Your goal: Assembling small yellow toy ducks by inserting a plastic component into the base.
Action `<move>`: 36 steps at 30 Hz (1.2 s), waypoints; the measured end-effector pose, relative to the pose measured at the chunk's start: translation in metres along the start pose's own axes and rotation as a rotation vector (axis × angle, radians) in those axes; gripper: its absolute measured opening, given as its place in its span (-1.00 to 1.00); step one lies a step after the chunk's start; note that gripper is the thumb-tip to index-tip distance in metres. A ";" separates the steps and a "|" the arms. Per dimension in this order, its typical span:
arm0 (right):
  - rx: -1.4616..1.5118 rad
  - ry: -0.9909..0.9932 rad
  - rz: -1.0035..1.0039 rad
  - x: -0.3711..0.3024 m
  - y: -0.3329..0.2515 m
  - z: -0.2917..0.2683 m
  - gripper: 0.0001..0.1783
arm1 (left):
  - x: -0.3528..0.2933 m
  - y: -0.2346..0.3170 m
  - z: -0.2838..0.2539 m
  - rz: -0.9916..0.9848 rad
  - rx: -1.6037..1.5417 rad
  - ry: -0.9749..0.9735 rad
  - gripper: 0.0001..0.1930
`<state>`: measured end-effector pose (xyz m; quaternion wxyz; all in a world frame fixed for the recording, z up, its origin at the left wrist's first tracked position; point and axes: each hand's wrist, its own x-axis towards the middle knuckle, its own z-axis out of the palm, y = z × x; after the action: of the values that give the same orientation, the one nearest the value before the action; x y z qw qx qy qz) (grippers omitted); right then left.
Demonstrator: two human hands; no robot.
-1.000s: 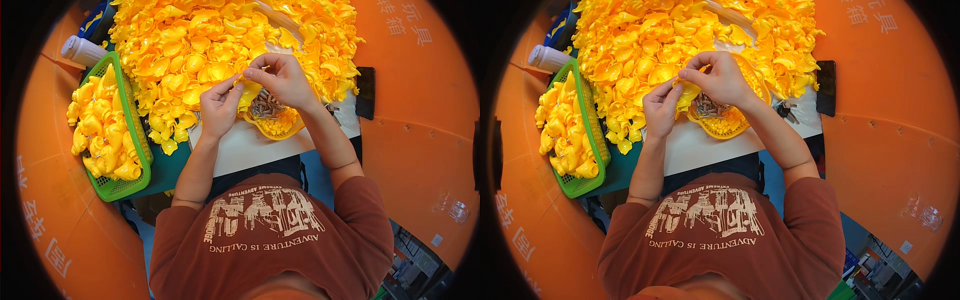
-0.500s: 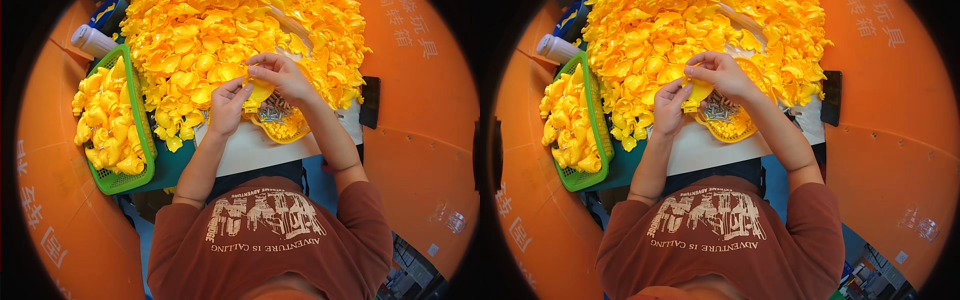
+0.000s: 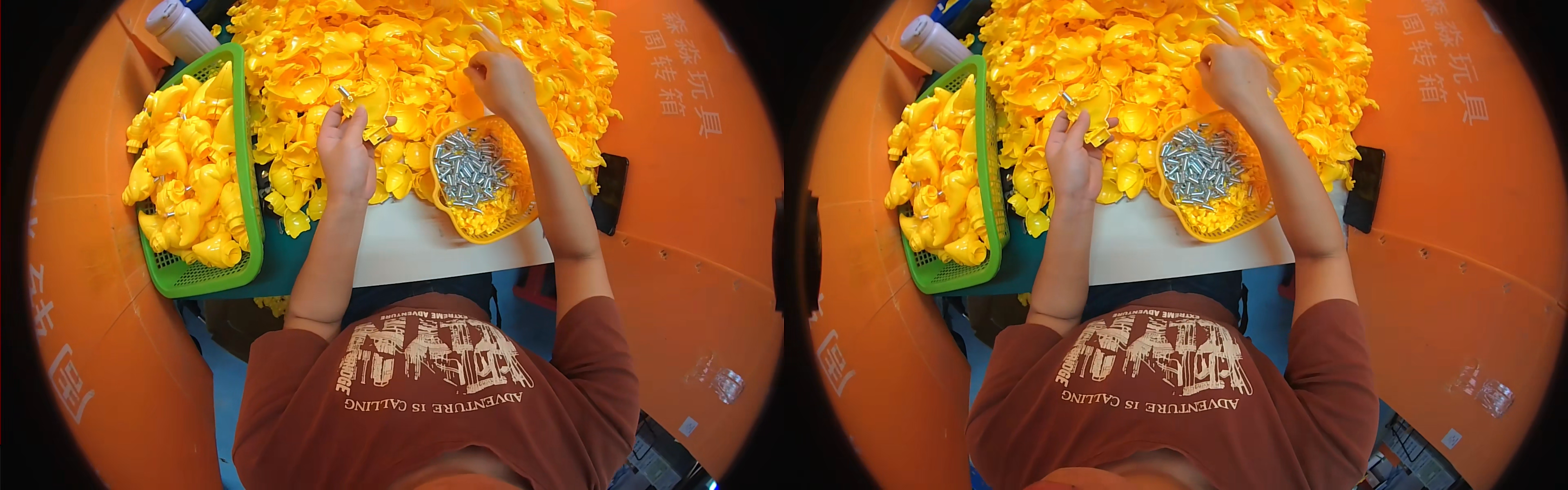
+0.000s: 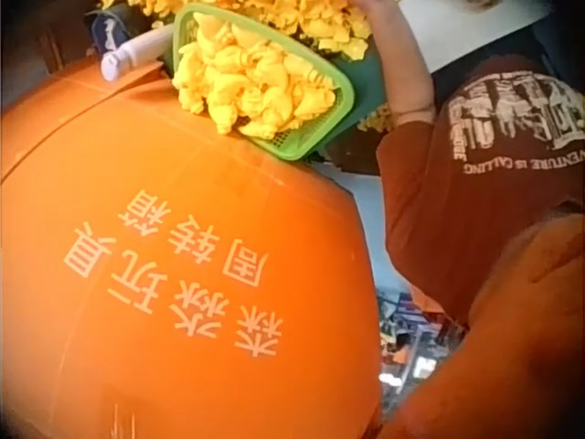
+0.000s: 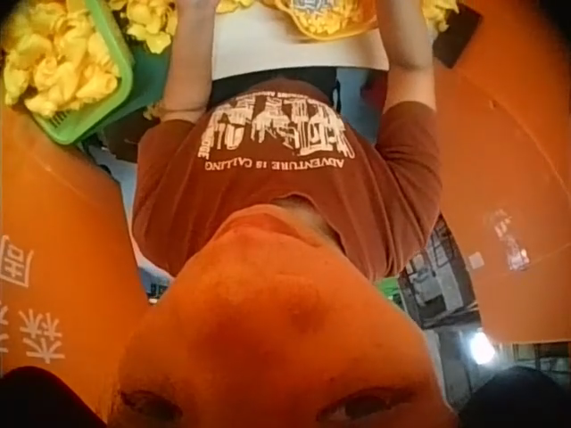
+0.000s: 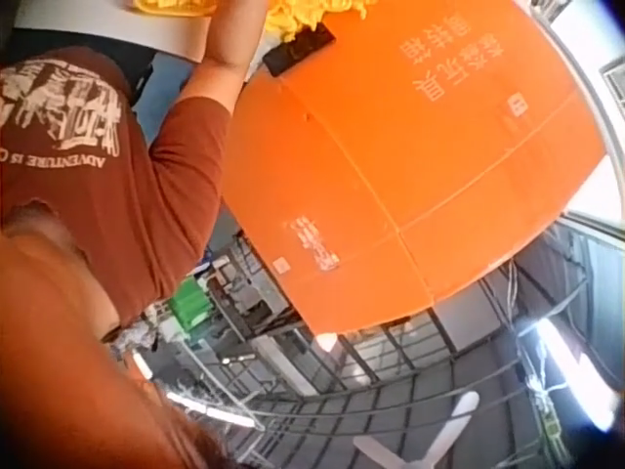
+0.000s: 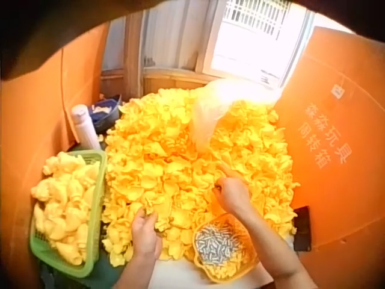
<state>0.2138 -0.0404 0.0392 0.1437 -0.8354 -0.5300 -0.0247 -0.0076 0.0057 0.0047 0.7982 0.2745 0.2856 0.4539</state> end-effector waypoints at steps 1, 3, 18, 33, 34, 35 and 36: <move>-0.001 -0.002 -0.007 0.001 0.000 0.001 -0.78 | 0.000 -0.001 0.001 0.027 -0.003 -0.018 -0.83; -0.015 -0.233 0.039 0.000 -0.014 -0.002 -0.78 | -0.001 -0.001 0.000 0.053 -0.004 -0.037 -0.82; 1.325 -0.487 0.301 -0.028 -0.025 -0.019 -0.86 | -0.006 -0.007 0.004 -0.138 -0.114 -0.213 -0.70; 1.210 -0.054 0.218 -0.038 -0.061 0.006 -0.81 | -0.008 -0.016 0.006 -0.126 -0.150 -0.179 -0.73; 1.133 -0.025 0.161 -0.039 -0.062 0.008 -0.77 | -0.009 -0.015 0.006 -0.191 -0.219 -0.236 -0.70; 1.131 -0.025 0.163 -0.039 -0.062 0.006 -0.77 | -0.011 -0.015 0.005 -0.260 -0.288 -0.294 -0.68; 1.026 0.074 0.110 -0.038 -0.062 0.003 -0.74 | -0.010 -0.015 0.004 -0.263 -0.290 -0.295 -0.68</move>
<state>0.1415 -0.0484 0.0425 0.5547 -0.6827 -0.4236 0.2164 -0.0007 -0.0107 -0.0002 0.9146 0.1807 0.1312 0.3372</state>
